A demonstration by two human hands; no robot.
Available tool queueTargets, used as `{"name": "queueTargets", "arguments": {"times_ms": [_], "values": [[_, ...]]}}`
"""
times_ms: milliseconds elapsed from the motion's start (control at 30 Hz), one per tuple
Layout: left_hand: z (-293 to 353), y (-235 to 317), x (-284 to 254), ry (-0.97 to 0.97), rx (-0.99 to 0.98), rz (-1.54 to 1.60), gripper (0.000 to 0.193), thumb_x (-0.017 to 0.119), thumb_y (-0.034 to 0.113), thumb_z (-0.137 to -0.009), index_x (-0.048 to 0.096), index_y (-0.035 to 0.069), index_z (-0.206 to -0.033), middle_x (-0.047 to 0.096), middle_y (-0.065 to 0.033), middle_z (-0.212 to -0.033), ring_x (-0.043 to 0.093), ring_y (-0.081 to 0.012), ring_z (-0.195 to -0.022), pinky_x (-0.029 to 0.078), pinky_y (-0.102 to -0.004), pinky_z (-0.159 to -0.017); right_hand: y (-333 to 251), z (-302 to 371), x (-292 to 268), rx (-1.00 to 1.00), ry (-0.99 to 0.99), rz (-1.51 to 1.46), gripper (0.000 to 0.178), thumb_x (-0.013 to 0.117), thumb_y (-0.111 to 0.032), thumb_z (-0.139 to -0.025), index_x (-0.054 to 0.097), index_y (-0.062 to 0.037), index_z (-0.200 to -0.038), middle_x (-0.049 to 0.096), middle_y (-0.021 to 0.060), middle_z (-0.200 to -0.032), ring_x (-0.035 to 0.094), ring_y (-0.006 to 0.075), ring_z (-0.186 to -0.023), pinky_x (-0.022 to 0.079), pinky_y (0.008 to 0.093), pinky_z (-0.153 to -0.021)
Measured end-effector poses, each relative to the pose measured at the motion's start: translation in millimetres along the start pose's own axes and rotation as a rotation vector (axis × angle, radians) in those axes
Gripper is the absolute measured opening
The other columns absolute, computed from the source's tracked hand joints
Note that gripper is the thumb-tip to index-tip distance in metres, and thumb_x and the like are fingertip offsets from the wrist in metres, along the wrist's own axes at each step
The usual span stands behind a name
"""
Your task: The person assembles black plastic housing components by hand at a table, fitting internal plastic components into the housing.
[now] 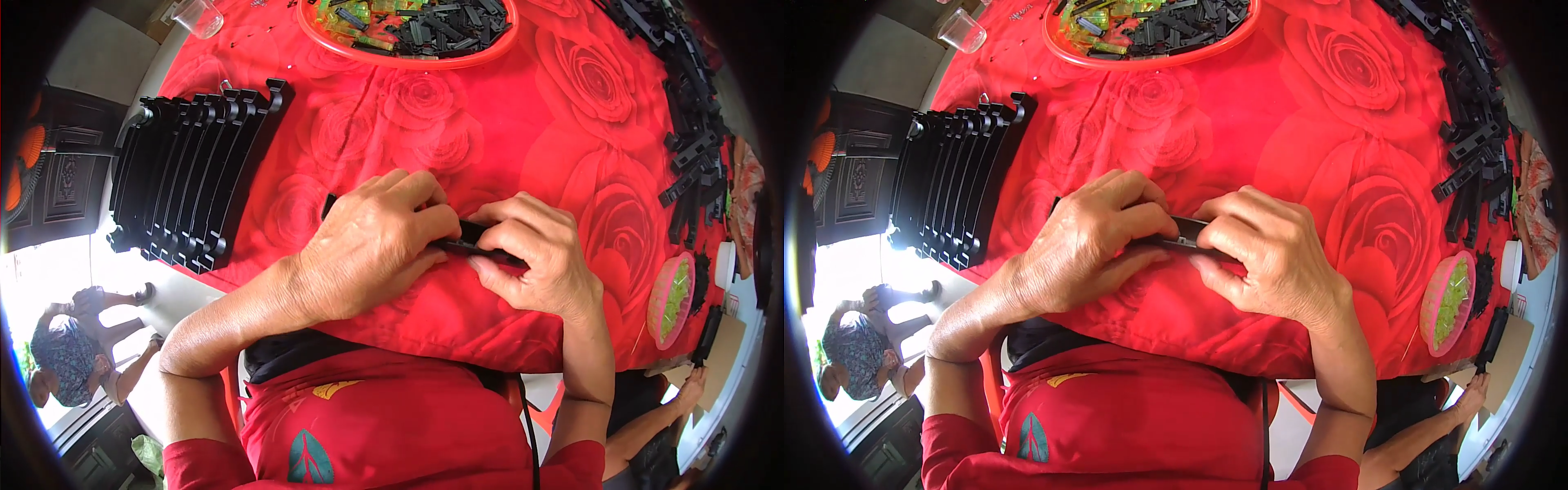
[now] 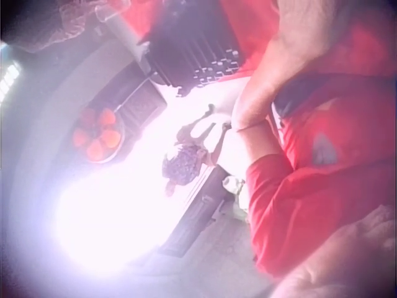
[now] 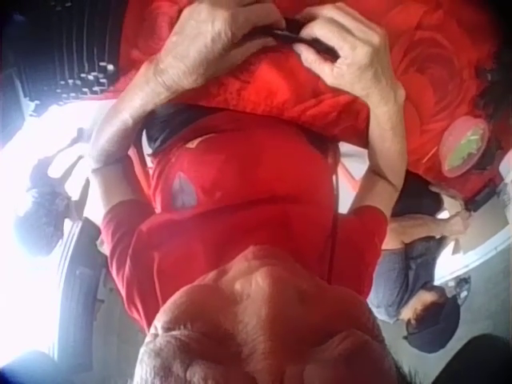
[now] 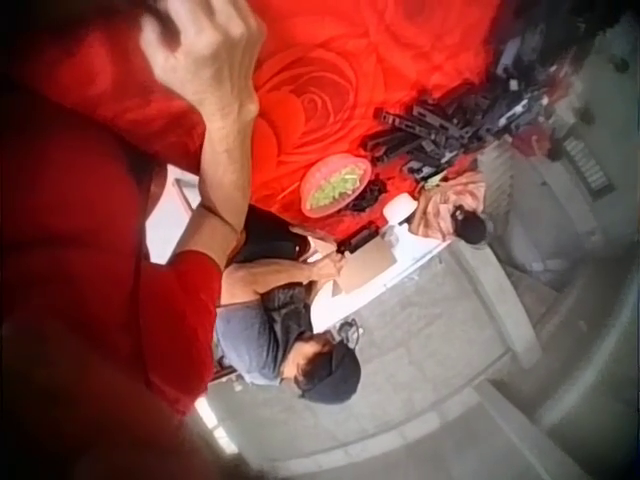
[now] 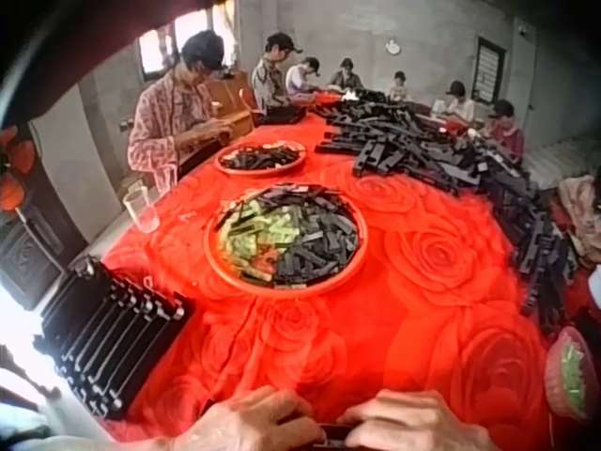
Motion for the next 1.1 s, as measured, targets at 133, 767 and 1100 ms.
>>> {"name": "queueTargets", "arguments": {"times_ms": [133,767,1100], "values": [[6,0,5,0.045,0.028,-0.039,0.027,0.085,0.008,-0.078,0.074,0.01,-0.103,0.066,-0.0064,-0.109,0.066,-0.0288,-0.096,0.055,-0.0423,-0.083,-4,1,5,-0.045,0.004,0.061,0.028,0.087,-0.006,-0.066,0.063,-0.0072,-0.079,0.067,0.0056,-0.094,0.065,0.0223,-0.072,0.052,0.0357,-0.057],[18,5,15,0.152,0.096,-0.115,0.018,0.071,0.025,-0.079,0.072,0.015,-0.094,0.063,-0.0034,-0.111,0.06,-0.0227,-0.095,0.047,-0.0379,-0.076,-7,2,17,-0.108,-0.003,0.11,0.023,0.084,-0.012,-0.068,0.062,-0.0073,-0.076,0.068,0.0099,-0.094,0.062,0.0253,-0.067,0.048,0.0352,-0.051],[11,13,9,0.063,0.171,-0.125,0.02,0.07,0.024,-0.081,0.066,0.009,-0.094,0.06,-0.0097,-0.113,0.06,-0.0241,-0.1,0.051,-0.0388,-0.081,-5,0,16,-0.07,0.006,0.175,0.022,0.08,-0.008,-0.066,0.059,-0.0074,-0.074,0.067,0.0093,-0.093,0.063,0.026,-0.069,0.05,0.0368,-0.052]]}}
Point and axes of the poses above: each hand's wrist, its own z-axis away from the middle knuckle, its own x-axis out of the palm, y = z × x, the point moved 8 cm from there along -z, towards the middle knuckle
